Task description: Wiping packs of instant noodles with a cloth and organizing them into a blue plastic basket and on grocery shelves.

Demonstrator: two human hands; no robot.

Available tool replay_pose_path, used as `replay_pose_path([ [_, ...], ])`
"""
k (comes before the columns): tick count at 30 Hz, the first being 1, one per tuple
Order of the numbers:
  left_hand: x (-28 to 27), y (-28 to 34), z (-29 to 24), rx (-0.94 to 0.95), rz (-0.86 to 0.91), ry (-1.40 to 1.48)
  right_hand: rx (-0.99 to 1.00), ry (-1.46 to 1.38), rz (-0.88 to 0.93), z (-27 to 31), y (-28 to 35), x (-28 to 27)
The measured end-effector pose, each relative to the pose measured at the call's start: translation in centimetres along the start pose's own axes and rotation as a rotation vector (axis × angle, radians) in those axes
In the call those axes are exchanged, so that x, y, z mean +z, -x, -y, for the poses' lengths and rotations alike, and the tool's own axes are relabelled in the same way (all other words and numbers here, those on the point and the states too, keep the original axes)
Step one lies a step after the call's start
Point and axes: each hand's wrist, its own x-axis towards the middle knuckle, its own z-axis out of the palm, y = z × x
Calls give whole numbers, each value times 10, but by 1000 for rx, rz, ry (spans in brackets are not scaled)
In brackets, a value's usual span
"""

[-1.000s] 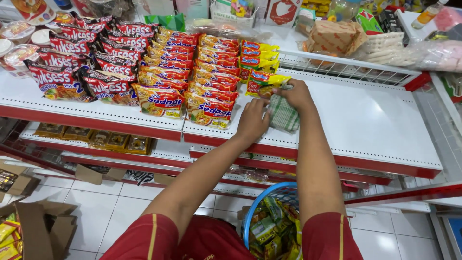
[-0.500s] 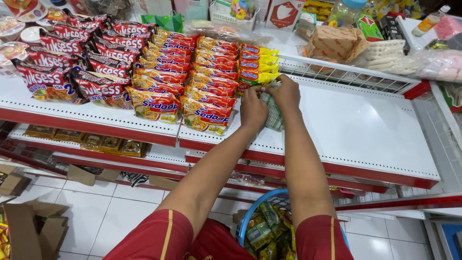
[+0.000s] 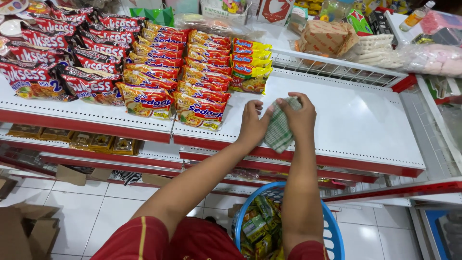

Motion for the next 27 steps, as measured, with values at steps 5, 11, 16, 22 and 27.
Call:
replay_pose_path([
  [5,-104,94,-56,-64,402,31,340,-575,56,48,113,-12],
  [11,-214,167,-3,-500,799,98,550,-801,1,20,290,39],
  [16,-260,210,21,-806,689,501,930,-978,40,64,403,59],
  [22,-284,260,23,-1076,809,237,1191,-1238,45,100,486,77],
  [27,-288,316,57,-1202,1074,169,1302,-887,5,101,519,59],
])
